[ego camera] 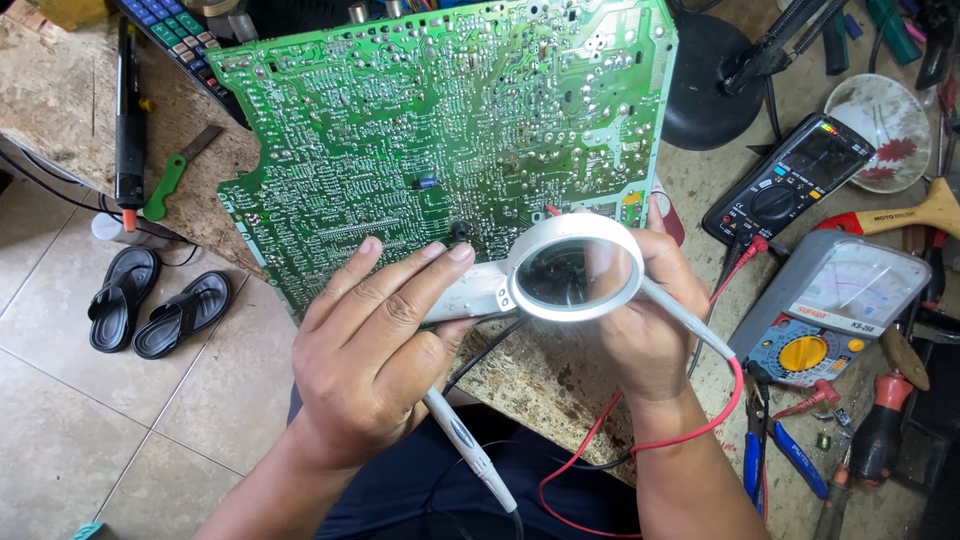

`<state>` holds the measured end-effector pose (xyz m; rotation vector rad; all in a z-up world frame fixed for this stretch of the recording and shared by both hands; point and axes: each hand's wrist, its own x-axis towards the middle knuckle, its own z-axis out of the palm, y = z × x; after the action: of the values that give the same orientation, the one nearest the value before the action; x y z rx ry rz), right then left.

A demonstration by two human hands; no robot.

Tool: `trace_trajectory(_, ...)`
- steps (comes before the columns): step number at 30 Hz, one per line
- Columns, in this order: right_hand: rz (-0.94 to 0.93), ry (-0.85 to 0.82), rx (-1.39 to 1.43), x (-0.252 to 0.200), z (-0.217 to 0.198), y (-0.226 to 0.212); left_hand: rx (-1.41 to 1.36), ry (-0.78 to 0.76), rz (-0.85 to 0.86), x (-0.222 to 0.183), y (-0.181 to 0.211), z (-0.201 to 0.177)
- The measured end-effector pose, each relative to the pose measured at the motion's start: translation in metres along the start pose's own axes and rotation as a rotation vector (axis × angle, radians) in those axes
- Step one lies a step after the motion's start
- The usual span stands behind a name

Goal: Testing and soldering components on a large circuit board using a multimeter and soldering iron.

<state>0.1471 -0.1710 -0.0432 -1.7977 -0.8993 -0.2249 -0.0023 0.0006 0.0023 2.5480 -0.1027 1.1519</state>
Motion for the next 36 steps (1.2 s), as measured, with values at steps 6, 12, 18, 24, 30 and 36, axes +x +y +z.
trace_trajectory(6,0.017,0.013,0.001,0.000,0.002,-0.001,-0.001,0.001,-0.002,-0.001,0.000,0.000)
trace_trajectory(12,0.021,-0.002,0.008,0.002,0.002,-0.005,0.000,-0.002,-0.004,-0.001,-0.001,0.001)
trace_trajectory(18,0.021,0.005,0.003,0.003,0.002,-0.009,0.005,0.004,-0.001,-0.001,0.000,0.001)
trace_trajectory(24,0.038,-0.003,0.044,0.004,0.003,-0.009,0.000,-0.004,-0.001,-0.003,0.001,0.002)
trace_trajectory(30,0.049,0.004,0.017,0.004,0.003,-0.010,-0.004,-0.012,-0.003,-0.003,0.000,0.001)
trace_trajectory(36,0.039,-0.031,0.020,0.004,0.001,-0.010,-0.014,-0.014,0.001,-0.003,0.000,0.000)
